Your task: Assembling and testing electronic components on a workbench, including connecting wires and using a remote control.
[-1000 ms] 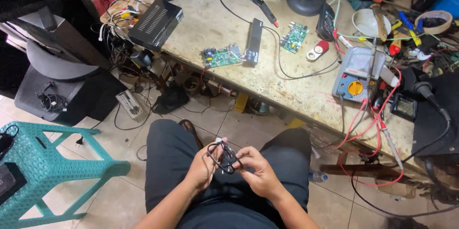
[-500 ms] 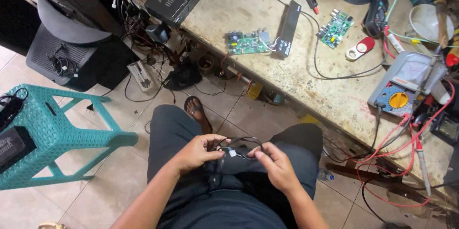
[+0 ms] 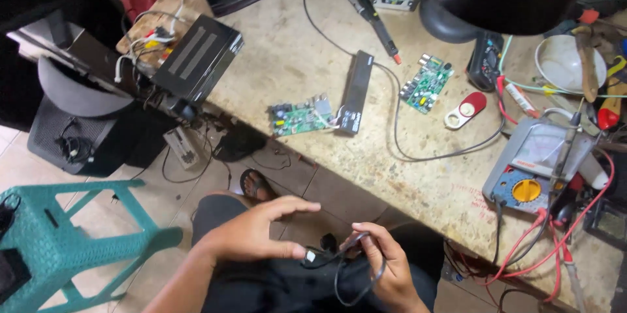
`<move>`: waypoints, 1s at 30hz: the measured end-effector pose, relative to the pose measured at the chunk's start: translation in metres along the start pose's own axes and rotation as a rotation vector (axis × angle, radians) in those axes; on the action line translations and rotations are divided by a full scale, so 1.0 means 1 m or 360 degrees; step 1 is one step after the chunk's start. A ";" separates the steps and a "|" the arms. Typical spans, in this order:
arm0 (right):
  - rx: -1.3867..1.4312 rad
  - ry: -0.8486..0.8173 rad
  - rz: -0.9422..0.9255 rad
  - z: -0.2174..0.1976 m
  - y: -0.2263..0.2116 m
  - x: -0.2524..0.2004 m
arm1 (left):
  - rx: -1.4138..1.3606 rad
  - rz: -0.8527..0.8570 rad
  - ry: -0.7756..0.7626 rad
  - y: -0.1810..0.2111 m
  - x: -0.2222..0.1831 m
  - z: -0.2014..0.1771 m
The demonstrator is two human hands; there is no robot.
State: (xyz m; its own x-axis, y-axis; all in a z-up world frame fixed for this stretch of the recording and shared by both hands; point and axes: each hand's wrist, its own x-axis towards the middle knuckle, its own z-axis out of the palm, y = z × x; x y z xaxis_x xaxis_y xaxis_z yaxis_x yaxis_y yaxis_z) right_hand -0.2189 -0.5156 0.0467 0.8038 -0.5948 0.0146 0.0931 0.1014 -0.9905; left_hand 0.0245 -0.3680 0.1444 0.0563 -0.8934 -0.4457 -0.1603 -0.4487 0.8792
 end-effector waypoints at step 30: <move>-0.2095 -0.0964 -0.0415 0.061 -0.077 0.136 | -0.2041 0.0184 -0.0059 -0.065 0.052 0.060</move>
State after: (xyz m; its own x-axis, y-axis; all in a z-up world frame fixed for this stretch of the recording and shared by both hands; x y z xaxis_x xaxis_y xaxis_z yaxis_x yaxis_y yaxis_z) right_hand -0.0809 -0.5550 0.1337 0.9973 -0.0311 -0.0666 -0.0527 -0.9338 -0.3540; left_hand -0.0209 -0.3843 0.0540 0.0750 -0.9364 -0.3428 0.8955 -0.0880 0.4363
